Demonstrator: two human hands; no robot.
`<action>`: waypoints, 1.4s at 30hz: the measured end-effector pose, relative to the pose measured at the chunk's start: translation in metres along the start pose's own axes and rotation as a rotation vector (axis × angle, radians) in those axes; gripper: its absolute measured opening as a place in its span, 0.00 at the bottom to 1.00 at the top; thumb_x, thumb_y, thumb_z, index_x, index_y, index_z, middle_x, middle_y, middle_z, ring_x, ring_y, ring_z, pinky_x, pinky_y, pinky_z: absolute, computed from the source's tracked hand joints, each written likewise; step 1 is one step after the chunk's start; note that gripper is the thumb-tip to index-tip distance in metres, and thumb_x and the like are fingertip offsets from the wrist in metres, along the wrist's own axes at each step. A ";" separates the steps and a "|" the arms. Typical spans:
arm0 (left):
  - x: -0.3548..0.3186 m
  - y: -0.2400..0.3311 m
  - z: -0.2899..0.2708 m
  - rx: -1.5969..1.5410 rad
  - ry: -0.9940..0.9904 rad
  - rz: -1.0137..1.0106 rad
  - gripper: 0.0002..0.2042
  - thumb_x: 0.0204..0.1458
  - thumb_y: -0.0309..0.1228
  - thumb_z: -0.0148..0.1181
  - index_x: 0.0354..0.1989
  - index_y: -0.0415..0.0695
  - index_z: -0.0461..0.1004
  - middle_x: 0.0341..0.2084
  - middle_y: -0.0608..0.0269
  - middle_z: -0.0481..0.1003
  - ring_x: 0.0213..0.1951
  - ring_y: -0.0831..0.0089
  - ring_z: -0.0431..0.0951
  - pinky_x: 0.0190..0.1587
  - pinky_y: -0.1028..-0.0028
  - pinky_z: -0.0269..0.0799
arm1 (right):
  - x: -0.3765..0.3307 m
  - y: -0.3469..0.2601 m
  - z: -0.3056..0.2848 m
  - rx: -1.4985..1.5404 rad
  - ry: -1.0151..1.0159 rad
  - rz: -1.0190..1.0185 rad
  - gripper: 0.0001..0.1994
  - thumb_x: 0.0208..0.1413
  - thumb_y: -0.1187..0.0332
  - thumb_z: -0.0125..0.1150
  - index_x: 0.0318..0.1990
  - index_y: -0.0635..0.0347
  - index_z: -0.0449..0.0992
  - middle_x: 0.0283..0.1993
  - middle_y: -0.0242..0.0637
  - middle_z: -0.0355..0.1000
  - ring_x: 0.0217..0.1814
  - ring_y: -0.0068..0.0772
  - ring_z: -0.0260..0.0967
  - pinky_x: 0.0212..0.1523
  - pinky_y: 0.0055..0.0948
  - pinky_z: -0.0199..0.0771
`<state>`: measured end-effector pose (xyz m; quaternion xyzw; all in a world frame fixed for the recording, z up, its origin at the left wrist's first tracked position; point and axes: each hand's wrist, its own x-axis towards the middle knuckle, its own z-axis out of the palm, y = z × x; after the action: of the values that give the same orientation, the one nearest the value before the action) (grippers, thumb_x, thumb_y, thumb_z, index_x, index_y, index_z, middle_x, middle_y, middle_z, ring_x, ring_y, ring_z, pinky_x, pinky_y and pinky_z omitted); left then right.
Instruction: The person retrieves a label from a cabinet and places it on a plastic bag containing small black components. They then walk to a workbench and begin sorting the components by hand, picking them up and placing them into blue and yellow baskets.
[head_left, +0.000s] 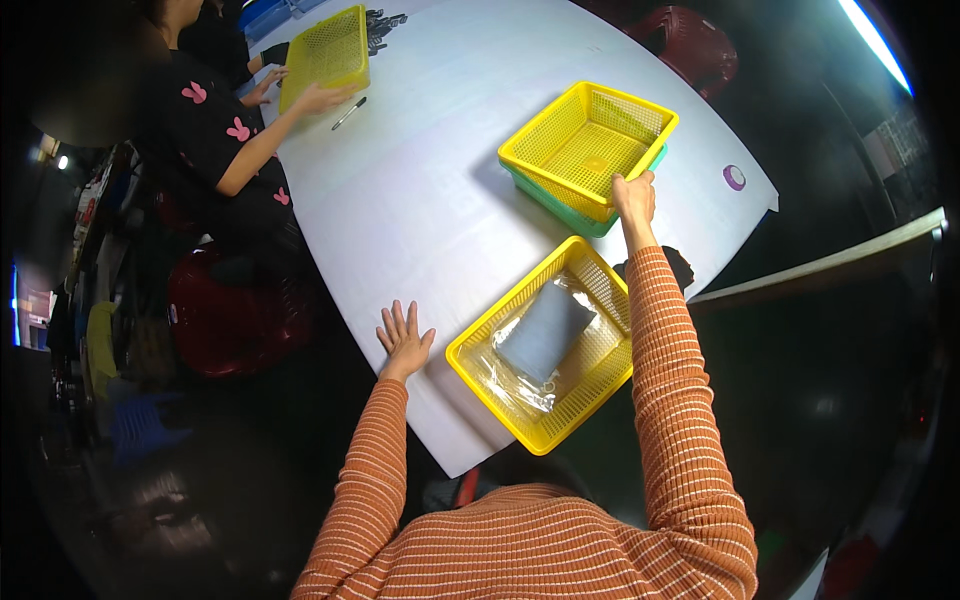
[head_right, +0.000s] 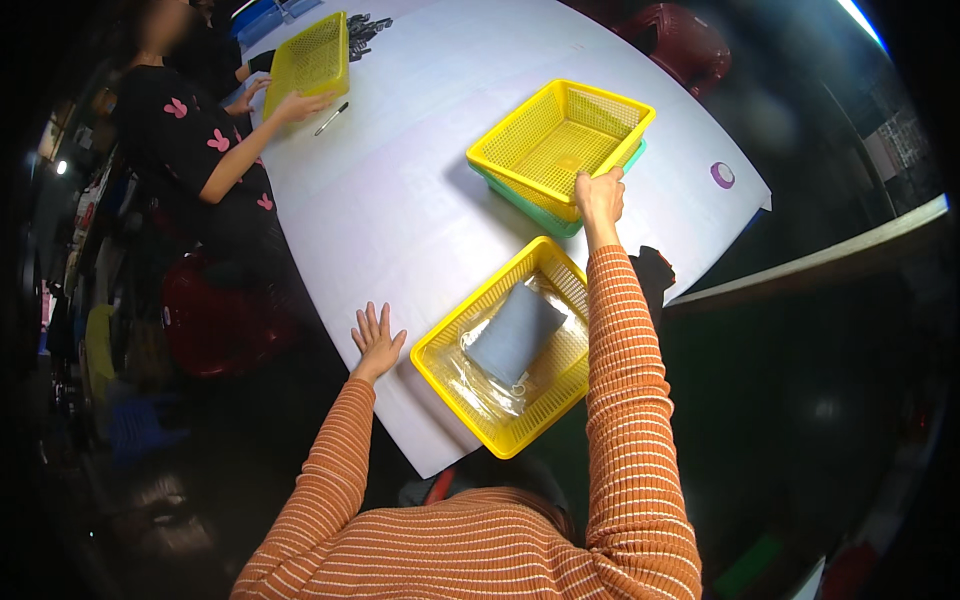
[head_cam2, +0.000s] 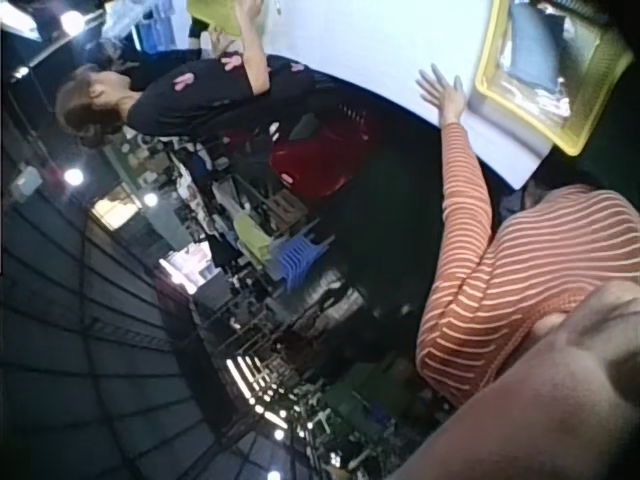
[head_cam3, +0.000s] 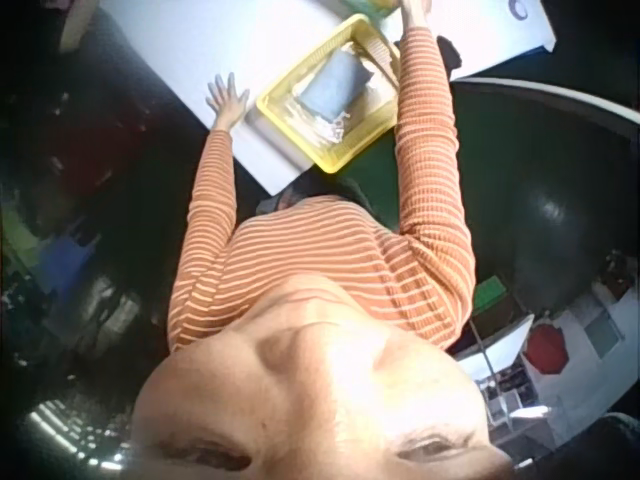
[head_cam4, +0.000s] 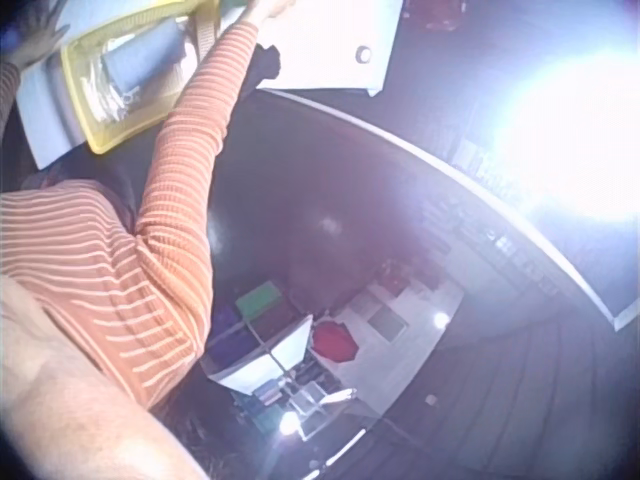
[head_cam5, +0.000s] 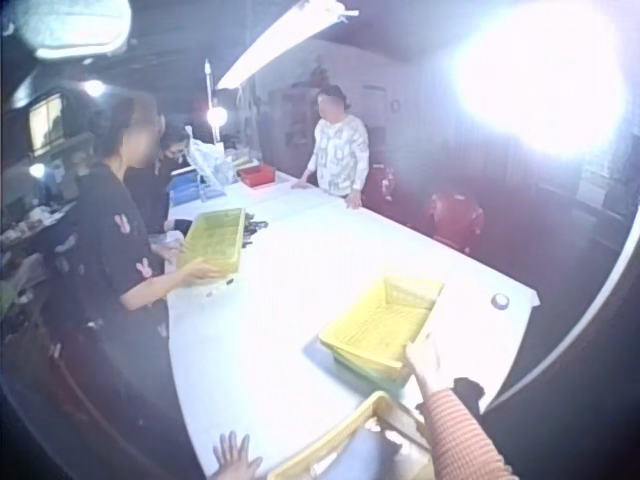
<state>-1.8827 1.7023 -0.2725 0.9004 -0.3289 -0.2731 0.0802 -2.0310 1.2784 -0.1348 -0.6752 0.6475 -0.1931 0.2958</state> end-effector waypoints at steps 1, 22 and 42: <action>0.000 0.000 0.000 -0.002 -0.006 -0.005 0.36 0.58 0.48 0.42 0.68 0.50 0.32 0.67 0.50 0.22 0.66 0.50 0.14 0.61 0.44 0.14 | -0.007 -0.006 0.000 -0.015 0.047 0.002 0.32 0.47 0.56 0.55 0.57 0.65 0.56 0.51 0.55 0.65 0.51 0.60 0.66 0.53 0.47 0.65; 0.013 0.019 -0.008 -0.015 -0.027 0.015 0.36 0.57 0.52 0.39 0.68 0.52 0.33 0.67 0.52 0.21 0.66 0.51 0.14 0.62 0.46 0.13 | 0.131 0.173 0.031 0.291 0.133 0.144 0.24 0.46 0.68 0.55 0.48 0.78 0.65 0.43 0.63 0.71 0.45 0.55 0.72 0.47 0.39 0.71; 0.001 -0.057 -0.022 -0.471 0.156 0.087 0.21 0.55 0.44 0.48 0.52 0.47 0.71 0.59 0.53 0.62 0.60 0.57 0.60 0.60 0.64 0.57 | -0.038 0.140 -0.038 0.299 -0.184 0.103 0.30 0.52 0.61 0.57 0.62 0.55 0.54 0.42 0.40 0.67 0.33 0.30 0.65 0.24 0.28 0.70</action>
<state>-1.8390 1.7451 -0.2733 0.8602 -0.2877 -0.2682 0.3245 -2.1648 1.3121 -0.1929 -0.6045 0.6155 -0.2092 0.4604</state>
